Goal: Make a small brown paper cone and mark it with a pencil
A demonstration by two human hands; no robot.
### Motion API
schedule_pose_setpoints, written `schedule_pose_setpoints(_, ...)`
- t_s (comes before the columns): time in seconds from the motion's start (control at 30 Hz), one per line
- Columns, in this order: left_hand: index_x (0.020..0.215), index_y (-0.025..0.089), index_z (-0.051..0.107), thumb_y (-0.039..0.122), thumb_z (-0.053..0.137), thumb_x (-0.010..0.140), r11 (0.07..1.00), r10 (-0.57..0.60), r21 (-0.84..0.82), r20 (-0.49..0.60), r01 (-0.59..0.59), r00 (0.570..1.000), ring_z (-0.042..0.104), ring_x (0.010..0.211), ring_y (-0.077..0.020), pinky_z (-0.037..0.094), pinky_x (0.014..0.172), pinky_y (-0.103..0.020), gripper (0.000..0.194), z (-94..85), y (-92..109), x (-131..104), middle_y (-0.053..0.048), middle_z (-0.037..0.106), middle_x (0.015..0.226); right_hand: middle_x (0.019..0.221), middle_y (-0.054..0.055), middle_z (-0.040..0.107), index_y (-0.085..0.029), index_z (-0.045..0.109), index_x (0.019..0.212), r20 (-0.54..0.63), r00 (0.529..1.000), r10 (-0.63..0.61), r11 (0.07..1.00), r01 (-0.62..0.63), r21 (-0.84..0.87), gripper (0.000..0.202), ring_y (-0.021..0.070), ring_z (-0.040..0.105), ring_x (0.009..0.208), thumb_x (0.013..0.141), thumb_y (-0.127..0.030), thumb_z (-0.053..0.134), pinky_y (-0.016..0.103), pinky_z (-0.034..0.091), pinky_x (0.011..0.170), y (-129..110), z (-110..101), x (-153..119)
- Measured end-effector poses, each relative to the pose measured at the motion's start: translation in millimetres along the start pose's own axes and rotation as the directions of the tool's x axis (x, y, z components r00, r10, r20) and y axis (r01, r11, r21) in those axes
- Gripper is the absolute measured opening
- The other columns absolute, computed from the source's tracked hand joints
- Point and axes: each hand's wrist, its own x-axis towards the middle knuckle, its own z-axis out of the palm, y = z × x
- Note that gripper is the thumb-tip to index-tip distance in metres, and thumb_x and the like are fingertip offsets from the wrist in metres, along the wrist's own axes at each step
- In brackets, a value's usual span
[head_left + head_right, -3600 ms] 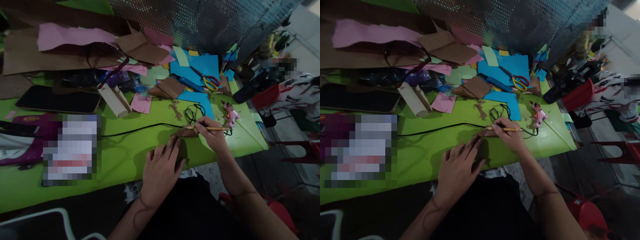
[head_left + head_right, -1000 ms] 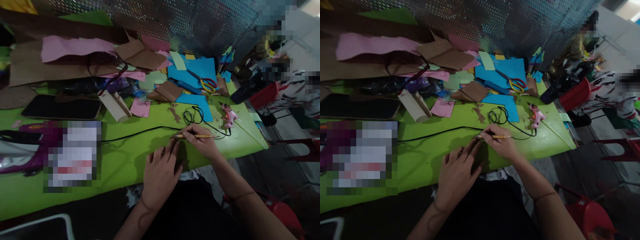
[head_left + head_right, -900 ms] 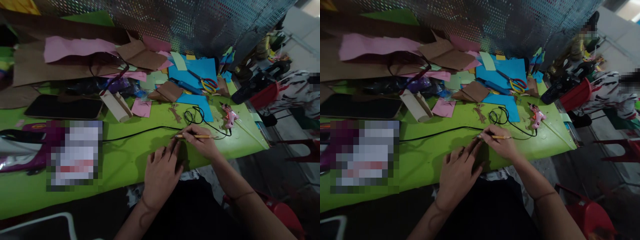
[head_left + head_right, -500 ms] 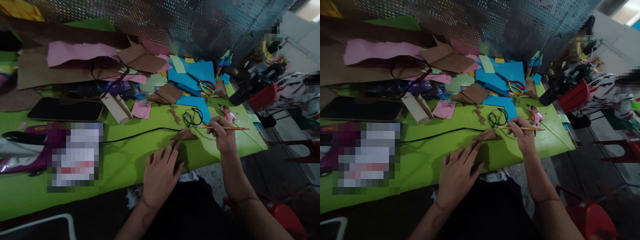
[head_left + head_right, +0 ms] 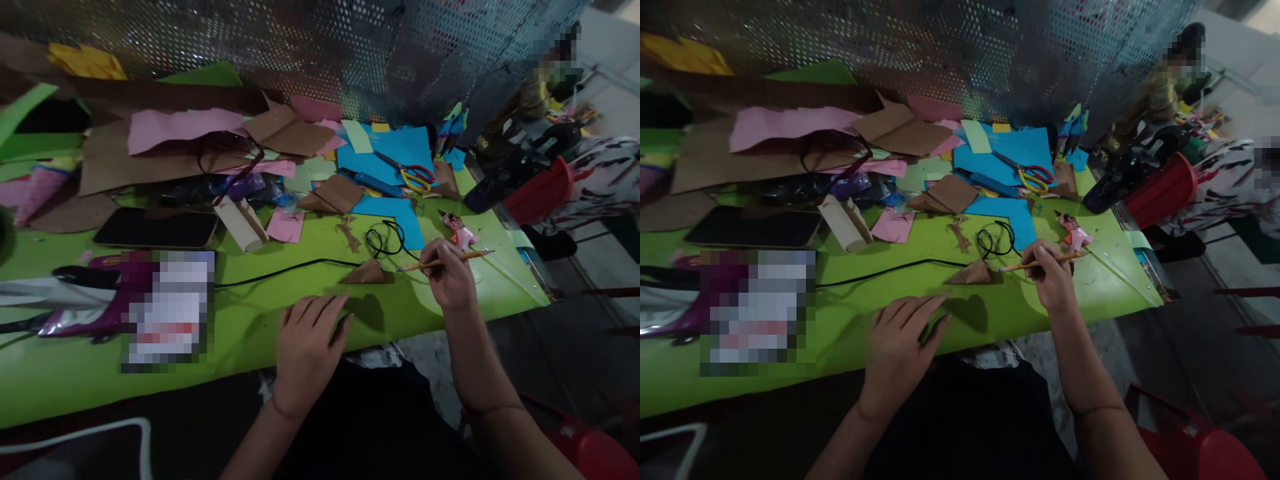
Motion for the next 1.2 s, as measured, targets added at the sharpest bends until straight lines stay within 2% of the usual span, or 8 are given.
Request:
schedule_pose_setpoints(0.17,0.107,0.019,0.069,0.025,0.066,0.092,0.998,-0.051,0.030,-0.001,0.051,0.999,0.063,0.091,-0.0247,0.042,0.079,-0.038,0.017,-0.8,-6,7,-0.006,0.075,0.096,0.060,0.003,0.048,-0.022,0.063,0.057,0.165,0.986,0.012,1.000,-0.016,0.019,0.051,0.0183,0.046,0.062,0.094,-0.056,0.053,0.034,0.035,0.059,-1,-2,-4)
schedule_pose_setpoints(0.3,0.098,0.021,0.068,0.026,0.065,0.092,0.992,-0.122,0.026,0.019,0.122,0.992,0.061,0.088,-0.0230,0.040,0.077,-0.038,0.009,-1.9,-5,10,-0.004,0.073,0.090,0.057,0.004,0.048,-0.021,0.064,0.058,0.265,0.964,0.030,0.998,-0.043,0.045,0.050,0.0197,0.045,0.062,0.096,-0.050,0.049,0.036,0.031,0.060,4,-6,-10)
schedule_pose_setpoints(0.43,0.093,0.021,0.066,0.029,0.063,0.093,0.991,-0.132,0.044,0.061,0.129,0.989,0.060,0.090,-0.0237,0.040,0.077,-0.039,0.008,0.9,-7,18,-0.004,0.071,0.089,0.057,0.004,0.049,-0.021,0.065,0.059,0.320,0.946,0.046,0.997,-0.064,0.044,0.049,0.0207,0.046,0.063,0.096,-0.048,0.048,0.036,0.032,0.062,10,-12,-11)
schedule_pose_setpoints(0.53,0.092,0.020,0.065,0.030,0.063,0.093,0.992,-0.125,0.042,0.084,0.121,0.989,0.059,0.090,-0.0239,0.041,0.076,-0.039,0.011,5.0,-12,22,-0.004,0.070,0.089,0.055,0.005,0.048,-0.021,0.064,0.057,0.316,0.944,0.095,0.995,-0.103,0.010,0.049,0.0208,0.044,0.062,0.095,-0.049,0.049,0.037,0.031,0.061,12,-13,-11)
schedule_pose_setpoints(0.7,0.089,0.020,0.063,0.028,0.063,0.093,0.986,-0.157,-0.039,0.062,0.160,0.986,0.058,0.087,-0.0221,0.041,0.074,-0.038,0.009,6.9,-17,21,-0.003,0.068,0.088,0.056,0.006,0.051,-0.021,0.066,0.057,0.286,0.947,0.146,0.989,-0.138,-0.048,0.049,0.0209,0.046,0.061,0.093,-0.050,0.050,0.037,0.032,0.058,14,-14,-12)
schedule_pose_setpoints(0.97,0.091,0.020,0.063,0.028,0.060,0.095,0.981,-0.156,-0.111,0.046,0.160,0.987,0.058,0.087,-0.0222,0.043,0.076,-0.038,0.010,5.7,-19,16,-0.004,0.069,0.088,0.055,0.005,0.051,-0.021,0.066,0.056,0.238,0.959,0.152,0.988,-0.147,-0.040,0.049,0.0207,0.047,0.060,0.091,-0.054,0.055,0.035,0.034,0.058,14,-13,-11)
schedule_pose_setpoints(1.2,0.095,0.019,0.064,0.027,0.059,0.095,0.985,-0.136,-0.102,0.052,0.141,0.989,0.059,0.087,-0.0232,0.044,0.078,-0.040,0.009,3.4,-21,16,-0.004,0.069,0.088,0.055,0.004,0.050,-0.021,0.066,0.056,0.193,0.969,0.156,0.987,-0.158,-0.002,0.047,0.0196,0.047,0.060,0.088,-0.054,0.059,0.034,0.033,0.056,14,-11,-11)
